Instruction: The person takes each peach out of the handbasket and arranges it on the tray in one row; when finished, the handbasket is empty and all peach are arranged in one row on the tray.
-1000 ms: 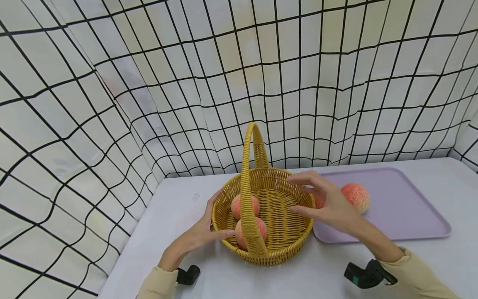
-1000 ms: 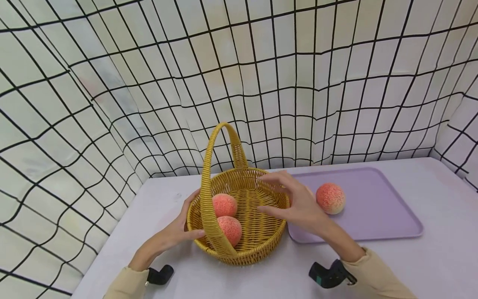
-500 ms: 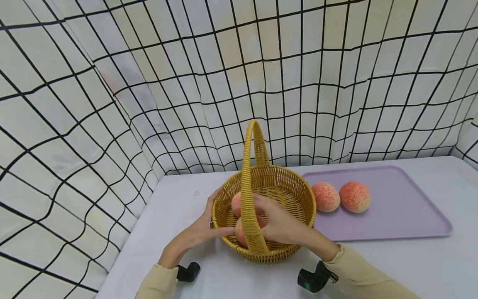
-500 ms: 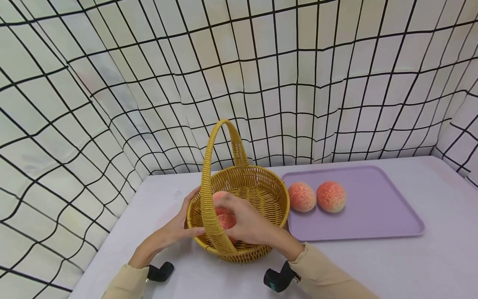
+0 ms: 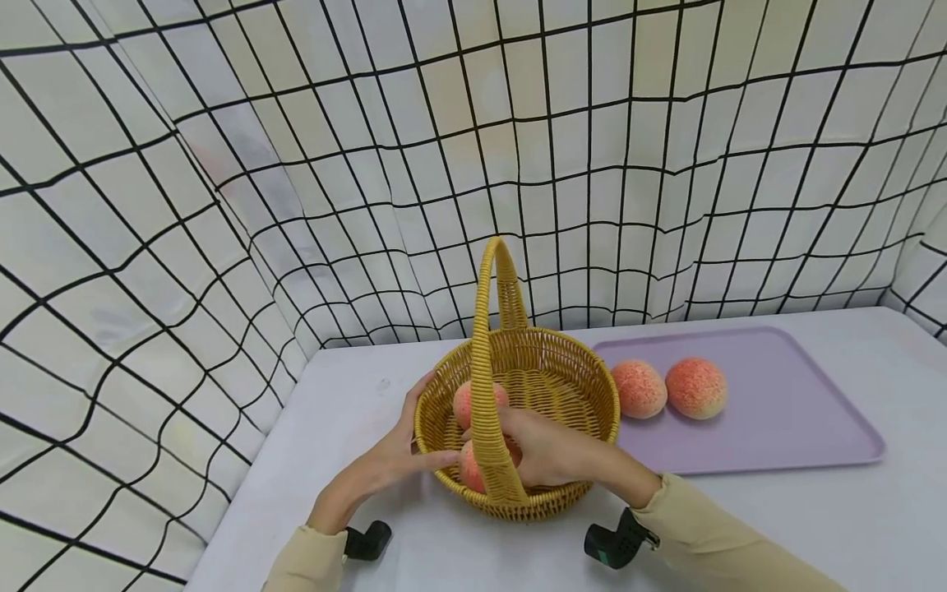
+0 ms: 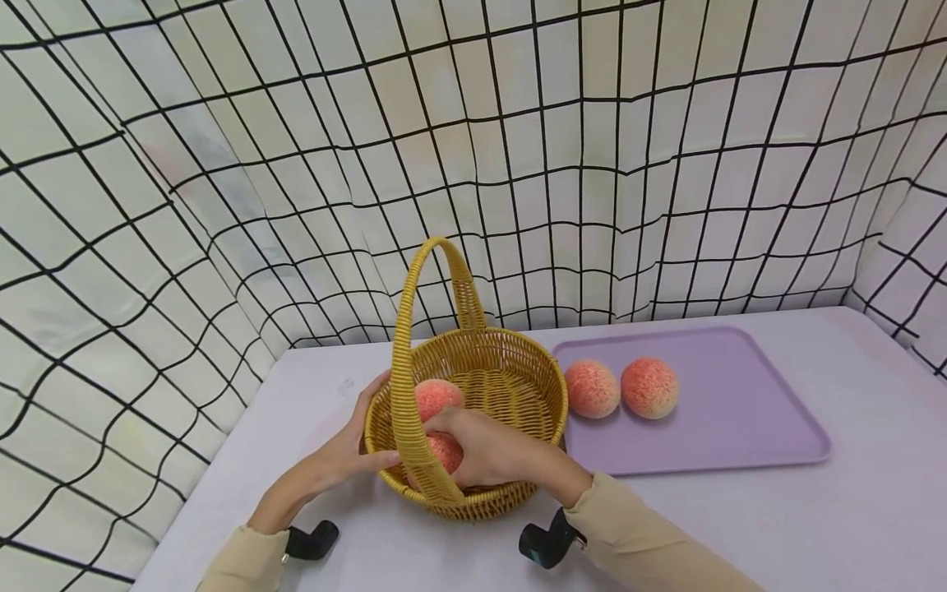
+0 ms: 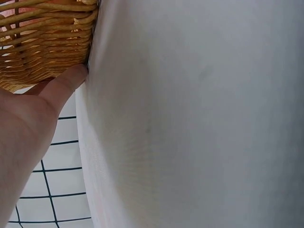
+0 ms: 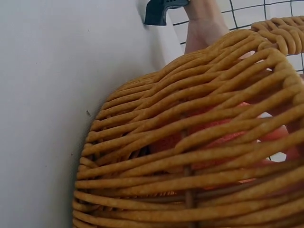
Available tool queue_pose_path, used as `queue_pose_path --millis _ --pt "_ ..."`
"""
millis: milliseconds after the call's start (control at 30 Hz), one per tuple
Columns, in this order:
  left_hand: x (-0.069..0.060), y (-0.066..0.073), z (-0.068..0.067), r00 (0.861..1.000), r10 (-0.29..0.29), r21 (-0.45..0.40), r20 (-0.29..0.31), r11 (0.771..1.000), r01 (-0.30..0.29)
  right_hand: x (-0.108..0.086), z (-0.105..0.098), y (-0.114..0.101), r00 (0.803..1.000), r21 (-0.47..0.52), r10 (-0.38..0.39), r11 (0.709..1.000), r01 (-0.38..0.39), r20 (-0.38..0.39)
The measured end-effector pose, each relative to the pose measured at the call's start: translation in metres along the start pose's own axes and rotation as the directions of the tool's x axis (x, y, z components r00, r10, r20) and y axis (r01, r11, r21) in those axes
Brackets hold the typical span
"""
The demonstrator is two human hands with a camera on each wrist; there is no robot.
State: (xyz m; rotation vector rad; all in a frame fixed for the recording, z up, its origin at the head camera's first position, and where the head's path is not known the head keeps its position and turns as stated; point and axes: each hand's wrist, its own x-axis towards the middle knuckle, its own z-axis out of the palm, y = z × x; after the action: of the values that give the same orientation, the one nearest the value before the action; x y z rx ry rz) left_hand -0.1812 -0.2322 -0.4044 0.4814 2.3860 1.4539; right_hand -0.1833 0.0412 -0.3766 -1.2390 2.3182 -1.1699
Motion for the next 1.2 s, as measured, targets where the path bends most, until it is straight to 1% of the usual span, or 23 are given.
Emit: queue_pose_path --millis 167,300,367,500,567,633,700,733,833,900,933,1000,1067,1133,1200 --pt "0.0 0.0 0.0 1.0 -0.007 0.012 -0.005 1.0 0.007 0.002 0.001 0.0 1.0 -0.001 0.01 1.0 -0.01 0.016" --pt "0.0 0.0 -0.001 1.0 -0.006 0.013 -0.007 1.0 0.006 0.003 0.001 0.0 1.0 0.003 -0.001 1.0 0.001 0.016" --pt "0.0 -0.001 -0.001 1.0 -0.004 0.01 -0.007 1.0 0.004 0.003 0.001 -0.001 1.0 -0.007 -0.01 1.0 0.01 0.004" --pt "0.0 -0.001 -0.001 1.0 -0.002 0.003 -0.003 1.0 0.002 0.0 -0.002 -0.001 0.998 -0.035 -0.026 0.999 0.024 -0.063" --pt "0.0 -0.001 -0.001 1.0 -0.001 0.007 -0.003 1.0 0.001 -0.004 -0.006 -0.001 0.993 -0.054 -0.023 0.998 0.017 -0.118" --pt "0.0 0.0 -0.001 1.0 -0.001 0.012 -0.002 1.0 0.001 -0.011 -0.013 -0.002 0.984 -0.045 -0.008 0.999 0.0 -0.177" --pt "0.0 0.001 -0.001 1.0 0.0 0.019 0.0 1.0 0.0 -0.02 -0.024 -0.005 0.971 -0.011 0.025 1.0 -0.029 -0.237" --pt "0.0 0.002 -0.001 1.0 0.002 0.021 0.0 1.0 -0.002 -0.026 -0.031 -0.006 0.964 0.024 0.041 0.999 -0.036 -0.263" --pt "0.001 0.003 -0.001 1.0 0.011 0.017 0.004 1.0 -0.011 -0.046 -0.056 -0.011 0.944 0.147 0.102 0.987 -0.058 -0.314" --pt "0.001 0.003 -0.001 1.0 0.013 0.011 0.008 1.0 -0.013 -0.062 -0.075 -0.014 0.932 0.202 0.13 0.977 -0.063 -0.339" --pt "0.001 0.003 -0.001 1.0 0.013 0.006 0.007 1.0 -0.013 -0.07 -0.084 -0.015 0.925 0.206 0.144 0.976 -0.074 -0.352" --pt "0.001 0.001 -0.001 1.0 0.015 0.003 0.008 1.0 -0.015 -0.086 -0.101 -0.017 0.91 0.185 0.163 0.978 -0.098 -0.382" --pt "0.0 0.0 -0.001 1.0 0.015 0.006 0.007 1.0 -0.015 -0.104 -0.115 -0.017 0.891 0.132 0.188 0.981 -0.145 -0.414" --pt "0.0 0.001 -0.001 1.0 0.019 0.01 0.004 1.0 -0.019 -0.122 -0.127 -0.012 0.871 0.041 0.191 0.98 -0.193 -0.452" --pt "0.0 0.001 -0.001 1.0 0.017 0.015 0.004 1.0 -0.017 -0.141 -0.136 -0.003 0.852 -0.03 0.184 0.973 -0.228 -0.49"
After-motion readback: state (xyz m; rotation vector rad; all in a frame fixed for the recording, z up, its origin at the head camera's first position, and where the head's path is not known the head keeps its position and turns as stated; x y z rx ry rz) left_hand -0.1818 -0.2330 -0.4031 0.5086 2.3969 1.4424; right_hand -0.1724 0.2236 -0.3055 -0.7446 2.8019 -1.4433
